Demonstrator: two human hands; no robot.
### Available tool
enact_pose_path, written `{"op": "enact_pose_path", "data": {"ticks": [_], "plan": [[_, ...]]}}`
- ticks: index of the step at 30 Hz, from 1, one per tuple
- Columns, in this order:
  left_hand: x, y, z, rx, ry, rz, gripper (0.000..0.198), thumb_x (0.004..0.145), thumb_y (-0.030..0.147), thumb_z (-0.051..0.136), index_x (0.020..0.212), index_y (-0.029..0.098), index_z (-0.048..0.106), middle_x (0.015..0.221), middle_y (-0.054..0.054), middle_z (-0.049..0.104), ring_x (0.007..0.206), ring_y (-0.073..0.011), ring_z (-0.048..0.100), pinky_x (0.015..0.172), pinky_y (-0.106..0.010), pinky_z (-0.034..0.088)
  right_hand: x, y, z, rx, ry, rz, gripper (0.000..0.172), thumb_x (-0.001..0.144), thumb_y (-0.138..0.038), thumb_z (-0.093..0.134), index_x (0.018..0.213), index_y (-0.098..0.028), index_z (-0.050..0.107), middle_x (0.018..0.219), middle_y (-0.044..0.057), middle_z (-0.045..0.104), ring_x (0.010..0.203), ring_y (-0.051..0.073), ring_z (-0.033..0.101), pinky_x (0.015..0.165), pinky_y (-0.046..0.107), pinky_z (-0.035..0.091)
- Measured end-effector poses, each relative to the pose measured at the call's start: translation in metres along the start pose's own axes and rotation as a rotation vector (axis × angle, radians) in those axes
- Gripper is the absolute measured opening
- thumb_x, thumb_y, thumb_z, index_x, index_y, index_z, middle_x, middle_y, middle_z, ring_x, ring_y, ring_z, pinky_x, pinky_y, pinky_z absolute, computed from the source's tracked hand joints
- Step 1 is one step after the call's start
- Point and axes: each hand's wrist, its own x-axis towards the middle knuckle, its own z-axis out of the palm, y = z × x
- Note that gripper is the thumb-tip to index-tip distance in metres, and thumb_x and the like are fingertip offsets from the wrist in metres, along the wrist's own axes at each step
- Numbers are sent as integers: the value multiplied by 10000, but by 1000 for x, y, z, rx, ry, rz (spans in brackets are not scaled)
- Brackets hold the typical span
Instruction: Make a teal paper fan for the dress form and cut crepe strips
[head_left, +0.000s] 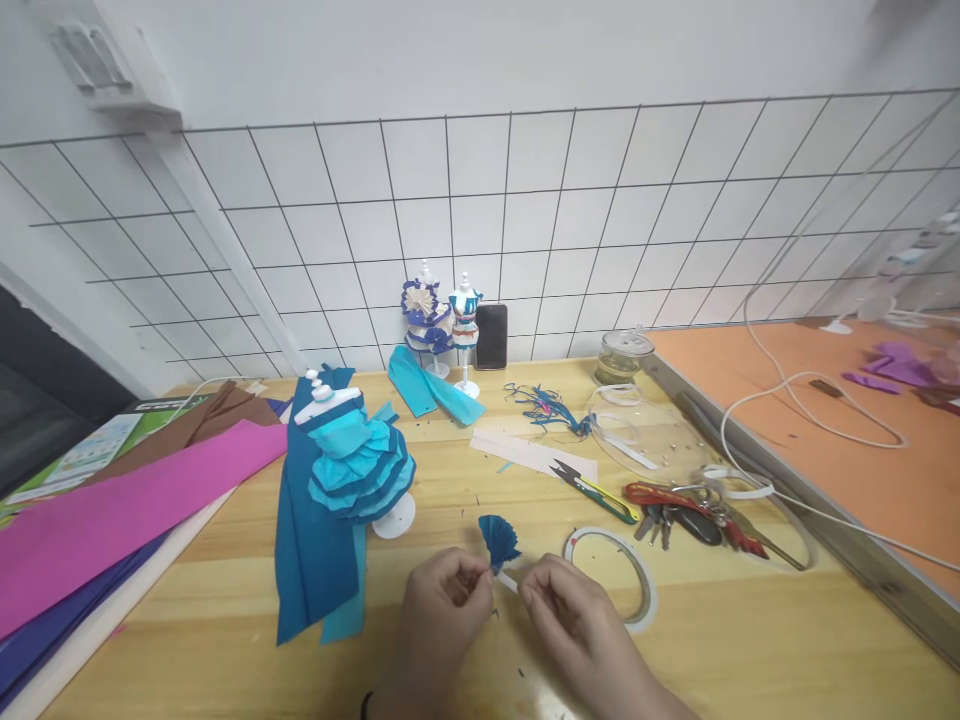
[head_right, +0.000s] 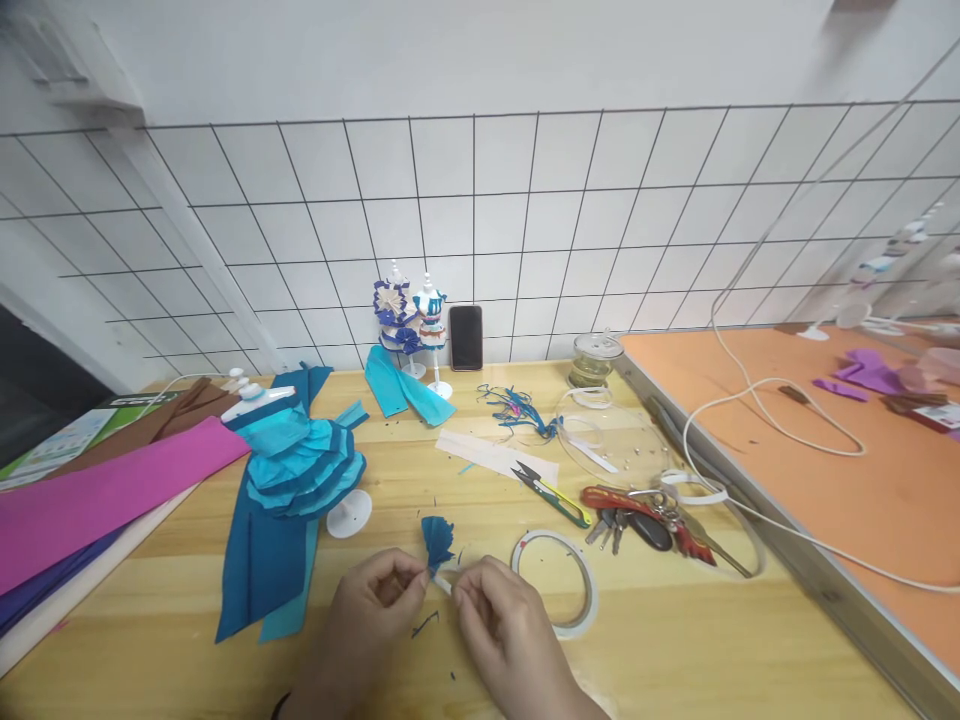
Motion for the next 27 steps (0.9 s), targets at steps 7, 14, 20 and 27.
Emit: {"op": "enact_pose_path", "data": {"ticks": [7,14,20,27], "plan": [[6,5,-9,-442,-161,-228,114,595,241,603,562,145,552,441,41,498,399,-73,417,409,-193,345,3,-3,-8,50,5,96,190,856,-229,395,689,-211,484,633,-6,496,578,146,470,524,243,377],[6,6,-12,-401,-200,-226,126,596,247,619,567,139,560,427,45,494,381,-67,405,401,-194,334,3,-7,-15,327,77,83,99,829,-286,493,895,-229,541,1024,73,571,1007,211,525,853,324,433],[3,7,-10,-261,-205,-159,172,624,292,630,586,140,561,430,56,480,396,-67,415,423,-193,331,2,-7,-10,449,1,158,267,799,-354,561,1039,-236,565,1045,81,608,1006,232,558,860,358,447],[4,0,-10,-318,-262,-184,206,621,329,649,589,144,564,434,43,511,380,-67,414,405,-196,345,8,-9,-11,282,-23,64,210,844,-335,495,768,-202,638,789,60,615,815,207,576,752,335,457]]}}
